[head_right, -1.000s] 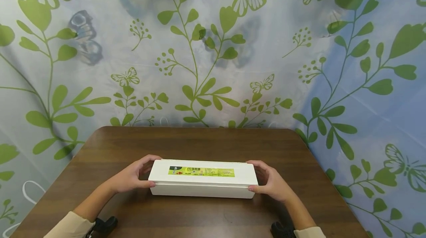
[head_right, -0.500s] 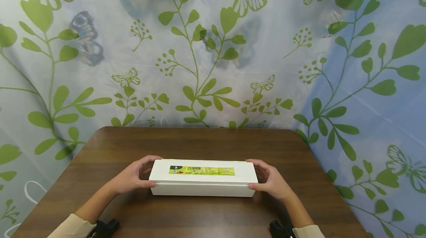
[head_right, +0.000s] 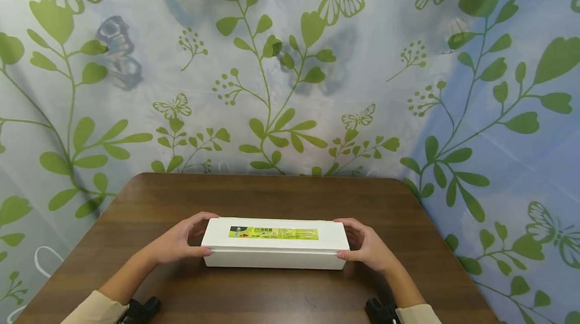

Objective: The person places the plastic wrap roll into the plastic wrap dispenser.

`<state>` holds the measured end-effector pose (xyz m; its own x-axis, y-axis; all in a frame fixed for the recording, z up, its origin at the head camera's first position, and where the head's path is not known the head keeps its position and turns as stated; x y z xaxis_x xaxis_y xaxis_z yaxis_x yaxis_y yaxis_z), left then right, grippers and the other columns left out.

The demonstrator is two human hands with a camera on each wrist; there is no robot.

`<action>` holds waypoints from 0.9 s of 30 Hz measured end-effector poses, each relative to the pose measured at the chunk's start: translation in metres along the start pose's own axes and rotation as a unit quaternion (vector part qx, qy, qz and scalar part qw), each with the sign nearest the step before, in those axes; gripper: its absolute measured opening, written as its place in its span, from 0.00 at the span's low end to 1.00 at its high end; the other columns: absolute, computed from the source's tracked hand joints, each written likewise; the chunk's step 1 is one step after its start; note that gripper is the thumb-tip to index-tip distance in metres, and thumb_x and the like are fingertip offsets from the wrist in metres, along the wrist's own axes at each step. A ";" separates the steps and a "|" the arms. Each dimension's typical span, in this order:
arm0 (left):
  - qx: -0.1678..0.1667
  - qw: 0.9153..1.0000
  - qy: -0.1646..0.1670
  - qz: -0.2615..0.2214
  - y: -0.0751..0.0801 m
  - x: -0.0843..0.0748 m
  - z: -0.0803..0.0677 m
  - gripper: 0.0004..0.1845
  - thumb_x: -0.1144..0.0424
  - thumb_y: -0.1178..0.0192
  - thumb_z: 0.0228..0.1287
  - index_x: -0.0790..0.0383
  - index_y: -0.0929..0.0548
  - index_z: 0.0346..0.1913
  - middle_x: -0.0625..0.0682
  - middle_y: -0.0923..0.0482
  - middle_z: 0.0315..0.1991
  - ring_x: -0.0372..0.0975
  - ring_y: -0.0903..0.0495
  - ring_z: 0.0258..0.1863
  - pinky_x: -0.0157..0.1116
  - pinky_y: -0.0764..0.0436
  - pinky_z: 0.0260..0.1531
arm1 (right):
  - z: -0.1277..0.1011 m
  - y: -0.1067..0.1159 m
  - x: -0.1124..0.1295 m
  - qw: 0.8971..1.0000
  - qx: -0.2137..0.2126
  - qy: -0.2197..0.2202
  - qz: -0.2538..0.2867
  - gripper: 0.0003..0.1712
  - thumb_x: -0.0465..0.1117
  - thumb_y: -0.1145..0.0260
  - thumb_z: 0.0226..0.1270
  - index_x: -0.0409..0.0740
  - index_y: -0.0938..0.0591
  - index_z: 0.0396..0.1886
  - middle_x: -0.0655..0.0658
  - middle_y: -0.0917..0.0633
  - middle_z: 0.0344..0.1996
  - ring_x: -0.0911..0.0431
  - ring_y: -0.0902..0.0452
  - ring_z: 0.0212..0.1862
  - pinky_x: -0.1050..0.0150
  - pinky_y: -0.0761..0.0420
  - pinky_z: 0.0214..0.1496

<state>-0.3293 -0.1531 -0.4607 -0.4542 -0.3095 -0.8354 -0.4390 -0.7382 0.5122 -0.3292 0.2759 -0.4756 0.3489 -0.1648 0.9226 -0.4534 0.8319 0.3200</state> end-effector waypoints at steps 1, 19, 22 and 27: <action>0.001 1.000 0.000 0.003 0.000 0.000 0.000 0.39 0.57 0.24 0.60 0.59 0.33 0.70 0.57 0.28 0.67 0.54 0.27 0.69 0.53 0.28 0.68 | 0.000 0.000 0.000 1.000 0.001 -0.001 0.001 0.41 0.26 0.28 0.60 0.36 0.33 0.73 0.40 0.22 0.66 0.58 0.20 0.62 0.63 0.16 0.56; 0.017 0.999 0.023 -0.021 -0.002 0.006 -0.001 0.40 0.58 0.25 0.60 0.59 0.35 0.71 0.58 0.31 0.69 0.56 0.30 0.71 0.52 0.31 0.70 | -0.001 -0.002 -0.006 1.000 0.002 -0.007 0.028 0.41 0.25 0.29 0.60 0.35 0.34 0.73 0.45 0.22 0.65 0.59 0.20 0.61 0.63 0.16 0.57; 0.018 0.999 0.021 -0.022 -0.003 0.004 -0.001 0.40 0.58 0.25 0.60 0.59 0.35 0.71 0.58 0.31 0.69 0.55 0.31 0.72 0.54 0.33 0.69 | -0.002 -0.001 -0.005 0.999 0.002 -0.007 0.033 0.41 0.25 0.29 0.60 0.34 0.34 0.73 0.46 0.22 0.65 0.59 0.21 0.61 0.64 0.17 0.57; 0.015 0.999 0.018 -0.023 -0.002 0.001 -0.001 0.40 0.58 0.25 0.60 0.59 0.35 0.71 0.58 0.31 0.68 0.55 0.31 0.72 0.55 0.33 0.69 | -0.002 0.000 -0.003 0.999 0.006 -0.001 0.036 0.42 0.25 0.30 0.61 0.31 0.36 0.74 0.48 0.22 0.66 0.61 0.22 0.63 0.66 0.18 0.59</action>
<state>-0.3282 -0.1525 -0.4630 -0.4051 -0.2984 -0.8642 -0.4814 -0.7340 0.4791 -0.3290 0.2776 -0.4785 0.3131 -0.1063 0.9438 -0.4876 0.8348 0.2557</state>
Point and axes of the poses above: each hand's wrist, its own z-axis towards the middle knuckle, its own y-axis out of the back of the hand, x = y × z, the point moved 9 cm from there along z, towards the middle knuckle
